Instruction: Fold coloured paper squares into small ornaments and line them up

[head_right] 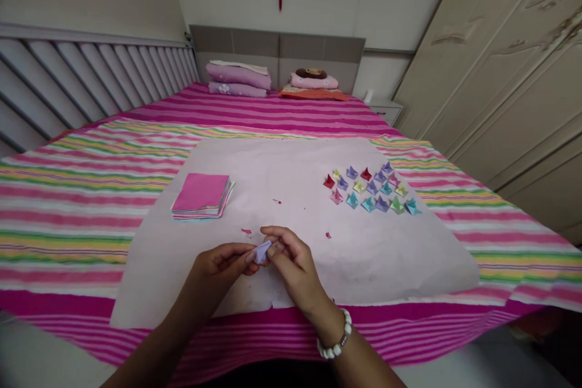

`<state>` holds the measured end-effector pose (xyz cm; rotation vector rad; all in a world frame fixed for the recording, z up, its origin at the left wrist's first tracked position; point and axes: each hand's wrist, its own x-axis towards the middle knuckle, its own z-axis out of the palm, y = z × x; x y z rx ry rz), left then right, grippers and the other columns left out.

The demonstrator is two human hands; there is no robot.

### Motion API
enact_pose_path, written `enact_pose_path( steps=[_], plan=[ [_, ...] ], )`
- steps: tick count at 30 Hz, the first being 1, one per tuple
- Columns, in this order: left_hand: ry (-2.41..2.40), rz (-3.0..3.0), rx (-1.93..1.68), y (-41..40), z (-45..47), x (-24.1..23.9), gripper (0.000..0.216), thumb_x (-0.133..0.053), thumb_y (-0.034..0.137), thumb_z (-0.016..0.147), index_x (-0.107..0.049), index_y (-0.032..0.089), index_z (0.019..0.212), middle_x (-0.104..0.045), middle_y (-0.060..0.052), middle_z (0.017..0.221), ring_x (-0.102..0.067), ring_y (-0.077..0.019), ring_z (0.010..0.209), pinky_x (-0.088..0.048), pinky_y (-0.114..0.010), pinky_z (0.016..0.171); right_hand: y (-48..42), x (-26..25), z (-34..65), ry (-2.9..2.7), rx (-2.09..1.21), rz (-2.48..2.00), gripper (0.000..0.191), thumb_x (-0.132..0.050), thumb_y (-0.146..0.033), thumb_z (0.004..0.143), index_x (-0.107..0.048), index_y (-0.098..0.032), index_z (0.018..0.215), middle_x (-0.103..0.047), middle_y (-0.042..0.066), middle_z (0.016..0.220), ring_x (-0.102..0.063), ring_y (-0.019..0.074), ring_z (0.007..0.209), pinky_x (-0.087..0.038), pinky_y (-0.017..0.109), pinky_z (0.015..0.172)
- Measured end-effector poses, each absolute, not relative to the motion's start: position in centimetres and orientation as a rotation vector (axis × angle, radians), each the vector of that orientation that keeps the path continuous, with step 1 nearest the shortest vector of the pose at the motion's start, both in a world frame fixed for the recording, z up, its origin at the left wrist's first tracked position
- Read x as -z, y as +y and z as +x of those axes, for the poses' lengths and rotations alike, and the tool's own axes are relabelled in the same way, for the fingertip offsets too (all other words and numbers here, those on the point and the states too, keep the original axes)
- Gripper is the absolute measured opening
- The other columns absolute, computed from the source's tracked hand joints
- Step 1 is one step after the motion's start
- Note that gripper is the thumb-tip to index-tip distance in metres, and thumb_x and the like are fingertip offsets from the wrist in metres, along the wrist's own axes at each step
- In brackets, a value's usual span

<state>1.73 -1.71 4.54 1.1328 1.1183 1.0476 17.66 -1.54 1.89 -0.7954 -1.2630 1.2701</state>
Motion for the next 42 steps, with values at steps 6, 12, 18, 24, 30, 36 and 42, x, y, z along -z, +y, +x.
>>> enact_pose_path(
  steps=[6, 12, 18, 24, 30, 36, 42],
  plan=[
    [1.094, 1.181, -1.101, -2.1, 1.6, -4.3, 0.014, -0.073, 0.028, 0.070, -0.075, 0.017, 0.079, -0.076, -0.003, 0.073, -0.071, -0.0163, 0.070, -0.058, -0.024, 0.067, -1.4, -2.3, 17.5, -1.232, -1.404, -0.828, 0.032, -0.082, -0.030, 0.068, -0.064, -0.021, 0.093, -0.065, -0.001, 0.074, -0.061, 0.0128, 0.067, -0.047, 0.025, 0.063],
    [1.125, 1.280, -1.086, -2.0, 1.2, -4.1, 0.012, -0.074, 0.025, 0.070, -0.074, 0.017, 0.078, -0.074, -0.002, 0.071, -0.070, -0.0154, 0.069, -0.056, -0.022, 0.066, -1.3, -2.7, 17.3, -1.232, -1.433, -0.877, 0.023, -0.080, -0.032, 0.071, -0.065, -0.019, 0.082, -0.066, -0.001, 0.069, -0.062, 0.0126, 0.065, -0.046, 0.025, 0.061],
    [1.059, 1.199, -1.050, -1.9, 1.0, -3.5, 0.015, -0.074, 0.031, 0.072, -0.075, 0.018, 0.081, -0.074, -0.002, 0.071, -0.068, -0.0131, 0.067, -0.054, -0.021, 0.065, -1.2, -2.8, 17.5, -1.249, -1.411, -0.897, 0.018, -0.079, -0.030, 0.072, -0.067, -0.018, 0.078, -0.067, -0.001, 0.068, -0.061, 0.0115, 0.063, -0.045, 0.024, 0.061],
    [1.037, 1.151, -1.028, -1.8, 0.9, -3.3, 0.017, -0.076, 0.032, 0.069, -0.074, 0.017, 0.078, -0.073, -0.001, 0.068, -0.067, -0.0134, 0.066, -0.054, -0.022, 0.065, -1.2, -2.9, 17.5, -1.262, -1.417, -0.843, 0.014, -0.076, -0.028, 0.075, -0.067, -0.018, 0.075, -0.067, 0.000, 0.071, -0.063, 0.0142, 0.067, -0.048, 0.027, 0.065],
    [1.080, 1.141, -1.028, -1.5, 1.1, -3.6, 0.018, -0.076, 0.032, 0.067, -0.073, 0.016, 0.072, -0.070, -0.001, 0.062, -0.063, -0.0133, 0.061, -0.052, -0.024, 0.062, -1.0, -2.4, 17.4, -1.218, -1.432, -0.896, 0.018, -0.078, -0.032, 0.073, -0.067, -0.017, 0.073, -0.065, 0.000, 0.067, -0.060, 0.0141, 0.064, -0.046, 0.027, 0.063],
    [1.068, 1.232, -0.998, -1.0, 0.9, -4.1, 0.016, -0.068, 0.032, 0.073, -0.071, 0.016, 0.072, -0.068, -0.001, 0.062, -0.062, -0.0138, 0.063, -0.051, -0.024, 0.063, -0.9, -2.2, 17.3, -1.125, -1.493, -0.880, 0.018, -0.076, -0.034, 0.074, -0.071, -0.017, 0.076, -0.067, 0.001, 0.066, -0.060, 0.0135, 0.064, -0.046, 0.026, 0.065],
    [1.090, 1.218, -0.895, -0.5, 0.6, -2.7, 0.022, -0.074, 0.037, 0.068, -0.071, 0.015, 0.070, -0.068, -0.002, 0.061, -0.060, -0.0140, 0.060, -0.048, -0.024, 0.059, -0.8, -0.8, 16.8, -1.129, -1.421, -0.890, 0.022, -0.077, -0.038, 0.073, -0.072, -0.016, 0.072, -0.067, 0.002, 0.065, -0.059, 0.0138, 0.063, -0.044, 0.025, 0.063]
  ],
)
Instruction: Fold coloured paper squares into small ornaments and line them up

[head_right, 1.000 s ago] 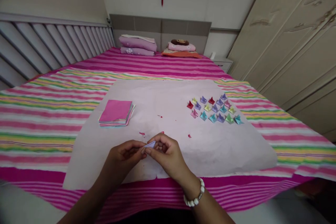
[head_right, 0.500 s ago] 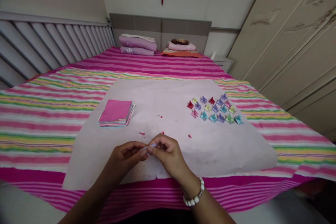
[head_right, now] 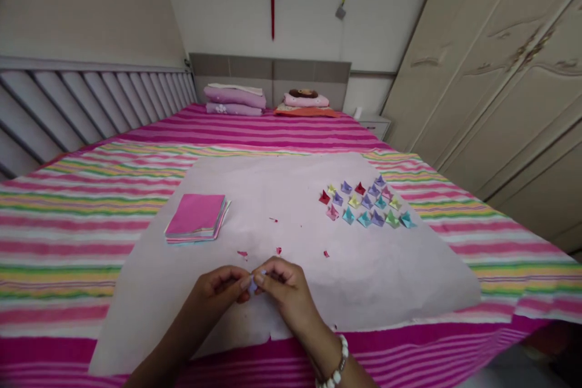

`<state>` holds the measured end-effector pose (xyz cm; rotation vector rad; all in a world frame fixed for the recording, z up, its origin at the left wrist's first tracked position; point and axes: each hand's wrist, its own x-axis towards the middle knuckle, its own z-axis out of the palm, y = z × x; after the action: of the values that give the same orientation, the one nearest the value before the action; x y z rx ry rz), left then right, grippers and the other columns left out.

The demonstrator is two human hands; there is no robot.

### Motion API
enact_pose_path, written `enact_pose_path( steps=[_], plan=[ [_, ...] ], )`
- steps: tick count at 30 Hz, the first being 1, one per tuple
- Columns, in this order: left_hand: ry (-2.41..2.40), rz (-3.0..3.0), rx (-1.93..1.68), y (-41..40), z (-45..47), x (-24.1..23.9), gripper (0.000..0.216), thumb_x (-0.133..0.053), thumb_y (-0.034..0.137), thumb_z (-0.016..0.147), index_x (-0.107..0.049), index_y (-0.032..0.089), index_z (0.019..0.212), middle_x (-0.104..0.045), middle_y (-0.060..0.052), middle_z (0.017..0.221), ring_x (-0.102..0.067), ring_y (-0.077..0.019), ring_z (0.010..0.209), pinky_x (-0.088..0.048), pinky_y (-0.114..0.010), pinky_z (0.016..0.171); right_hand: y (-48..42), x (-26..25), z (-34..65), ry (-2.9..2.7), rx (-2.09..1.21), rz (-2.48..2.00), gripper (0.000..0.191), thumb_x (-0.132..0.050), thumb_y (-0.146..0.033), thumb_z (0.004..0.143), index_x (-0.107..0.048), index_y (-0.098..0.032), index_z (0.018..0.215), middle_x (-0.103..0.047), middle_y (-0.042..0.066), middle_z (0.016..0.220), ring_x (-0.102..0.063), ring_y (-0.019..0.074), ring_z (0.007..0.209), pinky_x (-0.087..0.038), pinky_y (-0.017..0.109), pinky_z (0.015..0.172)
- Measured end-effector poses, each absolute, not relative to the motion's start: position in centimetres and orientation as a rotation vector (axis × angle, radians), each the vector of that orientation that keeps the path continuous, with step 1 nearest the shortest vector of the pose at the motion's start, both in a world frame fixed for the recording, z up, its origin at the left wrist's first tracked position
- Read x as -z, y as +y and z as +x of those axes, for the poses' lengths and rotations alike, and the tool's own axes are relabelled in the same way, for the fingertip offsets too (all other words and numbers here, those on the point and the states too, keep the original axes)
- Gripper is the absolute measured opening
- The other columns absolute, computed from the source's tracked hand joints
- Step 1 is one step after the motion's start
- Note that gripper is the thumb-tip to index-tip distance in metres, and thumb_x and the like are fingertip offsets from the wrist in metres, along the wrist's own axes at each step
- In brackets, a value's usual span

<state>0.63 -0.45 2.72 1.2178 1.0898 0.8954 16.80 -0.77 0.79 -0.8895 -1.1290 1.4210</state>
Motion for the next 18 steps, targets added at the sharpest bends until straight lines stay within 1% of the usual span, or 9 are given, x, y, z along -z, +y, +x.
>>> enact_pose_path(
  steps=[3, 6, 10, 14, 15, 18],
  plan=[
    [1.133, 1.220, -0.874, -0.2, 0.7, -1.6, 0.027, -0.078, 0.040, 0.064, -0.068, 0.015, 0.064, -0.066, -0.002, 0.056, -0.057, -0.0134, 0.055, -0.045, -0.024, 0.056, -0.9, 0.0, 16.5, -1.095, -1.438, -0.901, 0.027, -0.078, -0.041, 0.070, -0.071, -0.016, 0.069, -0.065, 0.001, 0.060, -0.058, 0.0133, 0.059, -0.043, 0.024, 0.060],
    [1.119, 1.237, -0.926, -0.2, 0.8, -0.7, 0.035, -0.074, 0.049, 0.066, -0.066, 0.015, 0.062, -0.063, -0.001, 0.052, -0.056, -0.0139, 0.053, -0.044, -0.025, 0.055, -1.0, 0.6, 16.3, -1.093, -1.430, -0.911, 0.030, -0.078, -0.044, 0.069, -0.070, -0.015, 0.068, -0.065, 0.001, 0.058, -0.057, 0.0130, 0.057, -0.042, 0.024, 0.059],
    [1.112, 1.281, -0.956, -0.4, 1.0, 0.3, 0.042, -0.071, 0.057, 0.066, -0.066, 0.015, 0.062, -0.063, -0.001, 0.054, -0.055, -0.0144, 0.054, -0.043, -0.025, 0.055, -1.2, 1.5, 16.1, -1.072, -1.413, -0.881, 0.032, -0.078, -0.047, 0.068, -0.070, -0.016, 0.067, -0.064, 0.001, 0.057, -0.057, 0.0137, 0.057, -0.043, 0.025, 0.060],
    [1.105, 1.315, -0.958, -0.5, 0.9, 1.2, 0.048, -0.068, 0.064, 0.065, -0.065, 0.016, 0.063, -0.060, -0.001, 0.052, -0.055, -0.0150, 0.053, -0.042, -0.026, 0.055, -0.9, 3.1, 16.0, -1.028, -1.444, -0.844, 0.039, -0.081, -0.052, 0.061, -0.066, -0.017, 0.061, -0.063, 0.001, 0.055, -0.057, 0.0145, 0.055, -0.043, 0.026, 0.058],
    [1.118, 1.324, -0.956, -0.5, 0.8, 1.5, 0.049, -0.068, 0.065, 0.065, -0.064, 0.016, 0.063, -0.059, -0.001, 0.051, -0.054, -0.0151, 0.052, -0.042, -0.026, 0.054, -0.9, 3.3, 16.0, -1.039, -1.439, -0.844, 0.039, -0.081, -0.052, 0.061, -0.066, -0.017, 0.061, -0.065, 0.001, 0.057, -0.058, 0.0150, 0.055, -0.043, 0.027, 0.058],
    [1.158, 1.355, -0.952, -0.4, 0.6, 2.0, 0.052, -0.067, 0.068, 0.064, -0.062, 0.017, 0.062, -0.058, -0.001, 0.050, -0.054, -0.0152, 0.051, -0.041, -0.026, 0.053, -1.0, 3.5, 16.2, -1.132, -1.381, -0.881, 0.033, -0.080, -0.048, 0.066, -0.067, -0.017, 0.066, -0.068, 0.002, 0.064, -0.060, 0.0155, 0.060, -0.045, 0.027, 0.063]
  ],
)
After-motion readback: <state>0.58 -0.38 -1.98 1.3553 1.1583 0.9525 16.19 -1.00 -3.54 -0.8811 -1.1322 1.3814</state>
